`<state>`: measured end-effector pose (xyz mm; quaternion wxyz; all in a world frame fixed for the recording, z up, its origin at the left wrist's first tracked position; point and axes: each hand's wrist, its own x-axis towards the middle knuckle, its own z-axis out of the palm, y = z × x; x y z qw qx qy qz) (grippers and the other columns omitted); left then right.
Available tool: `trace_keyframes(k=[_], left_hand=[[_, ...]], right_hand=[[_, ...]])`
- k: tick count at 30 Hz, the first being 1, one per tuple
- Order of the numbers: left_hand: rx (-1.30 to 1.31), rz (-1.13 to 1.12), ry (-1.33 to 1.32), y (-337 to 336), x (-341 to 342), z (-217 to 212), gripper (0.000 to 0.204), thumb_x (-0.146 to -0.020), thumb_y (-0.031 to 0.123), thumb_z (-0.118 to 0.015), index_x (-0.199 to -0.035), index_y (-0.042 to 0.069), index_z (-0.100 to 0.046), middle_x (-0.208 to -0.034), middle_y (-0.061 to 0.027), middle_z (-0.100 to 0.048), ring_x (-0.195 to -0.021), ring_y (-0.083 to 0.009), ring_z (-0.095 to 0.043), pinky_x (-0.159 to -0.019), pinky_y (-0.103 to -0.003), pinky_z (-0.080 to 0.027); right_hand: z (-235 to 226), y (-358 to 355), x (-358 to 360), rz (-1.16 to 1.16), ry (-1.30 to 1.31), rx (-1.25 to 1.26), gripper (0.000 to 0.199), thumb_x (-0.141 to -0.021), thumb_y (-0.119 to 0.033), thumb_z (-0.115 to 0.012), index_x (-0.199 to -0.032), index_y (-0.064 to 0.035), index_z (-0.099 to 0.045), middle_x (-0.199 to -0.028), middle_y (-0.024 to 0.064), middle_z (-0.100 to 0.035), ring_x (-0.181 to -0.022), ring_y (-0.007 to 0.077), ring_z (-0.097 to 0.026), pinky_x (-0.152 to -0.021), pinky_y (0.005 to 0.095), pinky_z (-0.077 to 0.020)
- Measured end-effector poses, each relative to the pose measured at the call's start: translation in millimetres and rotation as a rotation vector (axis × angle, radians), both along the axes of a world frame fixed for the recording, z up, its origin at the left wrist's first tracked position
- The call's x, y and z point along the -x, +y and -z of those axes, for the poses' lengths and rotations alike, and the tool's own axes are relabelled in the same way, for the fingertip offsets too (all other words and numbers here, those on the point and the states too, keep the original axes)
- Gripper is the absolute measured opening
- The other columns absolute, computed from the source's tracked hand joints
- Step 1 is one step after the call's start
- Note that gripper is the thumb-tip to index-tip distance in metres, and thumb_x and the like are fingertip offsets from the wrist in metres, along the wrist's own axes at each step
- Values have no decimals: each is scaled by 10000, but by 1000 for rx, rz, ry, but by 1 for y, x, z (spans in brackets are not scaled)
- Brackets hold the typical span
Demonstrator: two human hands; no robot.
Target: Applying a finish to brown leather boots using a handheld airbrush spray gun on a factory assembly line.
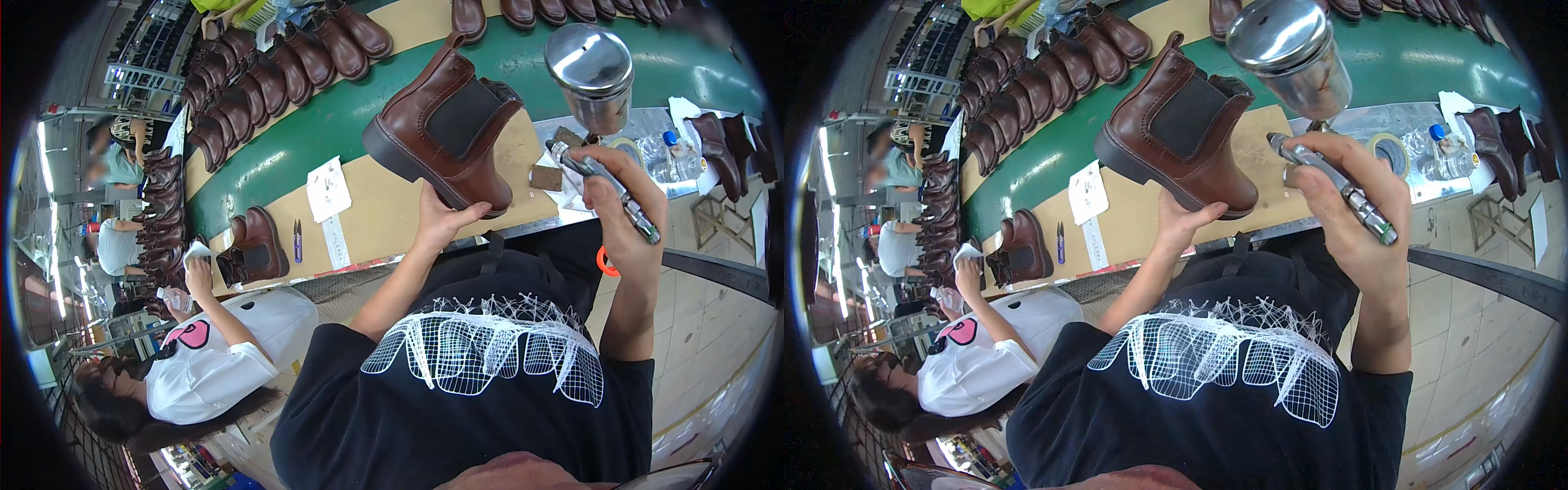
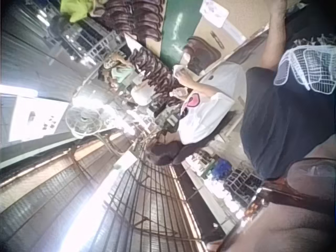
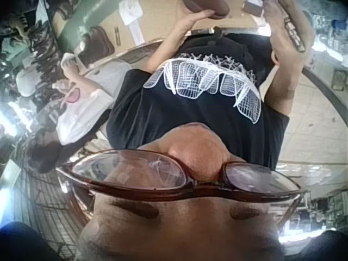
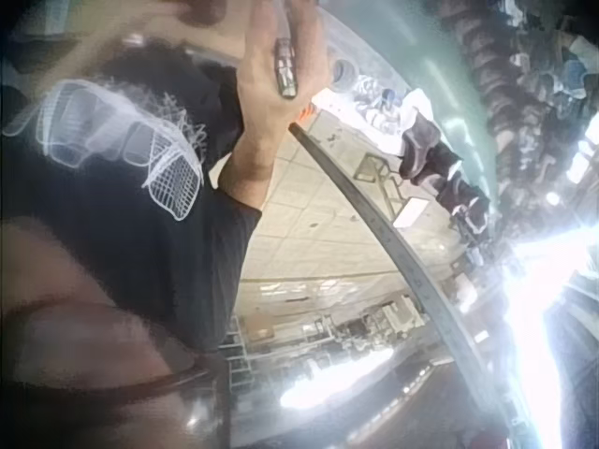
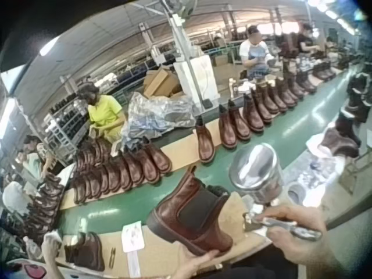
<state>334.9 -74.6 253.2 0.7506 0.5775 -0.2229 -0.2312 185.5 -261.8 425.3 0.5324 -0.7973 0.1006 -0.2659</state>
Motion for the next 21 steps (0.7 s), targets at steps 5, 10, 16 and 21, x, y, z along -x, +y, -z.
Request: trace_keyframes(k=[5,10,16,21], left_hand=[[10,9,25,3,-1,1,833,-643,79,-912,-1316,-3,-427,-1241,-137,-594,-1141,-229,-606,-985,-374,-505],[58,-23,62,9,-5,7,785,-747,162,-847,-1368,-24,-405,-1257,-145,-591,-1160,-233,-596,-1012,-376,-473],[86,-52,246,17,-8,19,686,-858,329,-737,-1363,-37,-451,-1241,-151,-609,-1157,-236,-598,-1026,-380,-463],[129,3,368,17,-8,14,707,-893,427,-668,-1383,-33,-448,-1277,-164,-602,-1186,-250,-598,-1023,-407,-482]], right_hand=[[4,-10,2,54,-1,2,257,-971,-177,-625,-1110,34,-673,-843,18,-619,-738,62,-531,-659,211,-404],[13,-15,0,159,9,-20,187,-949,-79,-640,-1089,37,-680,-915,23,-668,-793,50,-552,-685,197,-427],[3,-11,0,170,-6,12,264,-994,-179,-589,-1133,32,-665,-762,9,-586,-738,70,-521,-674,222,-402],[-10,-4,-4,35,-28,-1,197,-918,-83,-679,-1083,25,-686,-854,32,-681,-722,55,-585,-636,200,-432]])
